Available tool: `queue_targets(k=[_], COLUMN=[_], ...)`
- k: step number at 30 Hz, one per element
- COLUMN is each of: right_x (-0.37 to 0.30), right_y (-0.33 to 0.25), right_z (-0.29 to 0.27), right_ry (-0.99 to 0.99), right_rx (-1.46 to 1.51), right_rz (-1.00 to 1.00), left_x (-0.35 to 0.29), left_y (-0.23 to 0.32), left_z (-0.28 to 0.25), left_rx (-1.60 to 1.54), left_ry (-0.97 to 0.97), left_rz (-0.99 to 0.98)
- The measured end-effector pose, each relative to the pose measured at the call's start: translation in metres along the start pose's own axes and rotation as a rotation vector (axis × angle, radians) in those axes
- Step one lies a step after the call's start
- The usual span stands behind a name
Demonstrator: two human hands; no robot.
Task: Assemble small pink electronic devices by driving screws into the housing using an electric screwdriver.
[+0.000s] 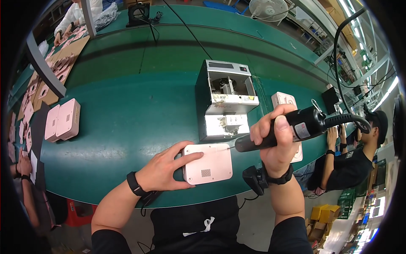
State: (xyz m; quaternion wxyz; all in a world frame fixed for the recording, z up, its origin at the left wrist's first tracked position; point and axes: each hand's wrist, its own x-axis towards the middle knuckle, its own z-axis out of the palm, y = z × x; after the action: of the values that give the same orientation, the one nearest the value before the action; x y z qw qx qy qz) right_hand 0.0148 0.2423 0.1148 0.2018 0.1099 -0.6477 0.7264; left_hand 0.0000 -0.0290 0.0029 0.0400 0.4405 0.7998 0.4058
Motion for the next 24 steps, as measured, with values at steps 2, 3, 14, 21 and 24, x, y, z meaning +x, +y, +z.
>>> queue_targets(k=[2,3,14,21,24], right_x=[-0.004,-0.005,-0.004,-0.006,-0.004], right_y=[0.008,0.009,0.013,0.016,0.009], right_z=[-0.003,-0.003,-0.003,-0.008,-0.004], right_ry=[0.003,0.006,-0.007,-0.048,-0.038], right_rx=[0.022,0.018,0.019,0.042,0.009], right_rz=[-0.031,-0.024,0.002,0.012,0.012], left_x=[0.001,0.001,0.002,0.001,0.002], left_y=[0.0,0.0,0.0,0.001,0.004], left_z=[0.002,0.003,0.001,0.001,0.002], left_rx=[-0.005,-0.009,-0.003,-0.011,-0.002], left_ry=[0.018,0.028,0.017,0.018,0.01], left_rz=[0.011,0.017,-0.01,-0.007,-0.006])
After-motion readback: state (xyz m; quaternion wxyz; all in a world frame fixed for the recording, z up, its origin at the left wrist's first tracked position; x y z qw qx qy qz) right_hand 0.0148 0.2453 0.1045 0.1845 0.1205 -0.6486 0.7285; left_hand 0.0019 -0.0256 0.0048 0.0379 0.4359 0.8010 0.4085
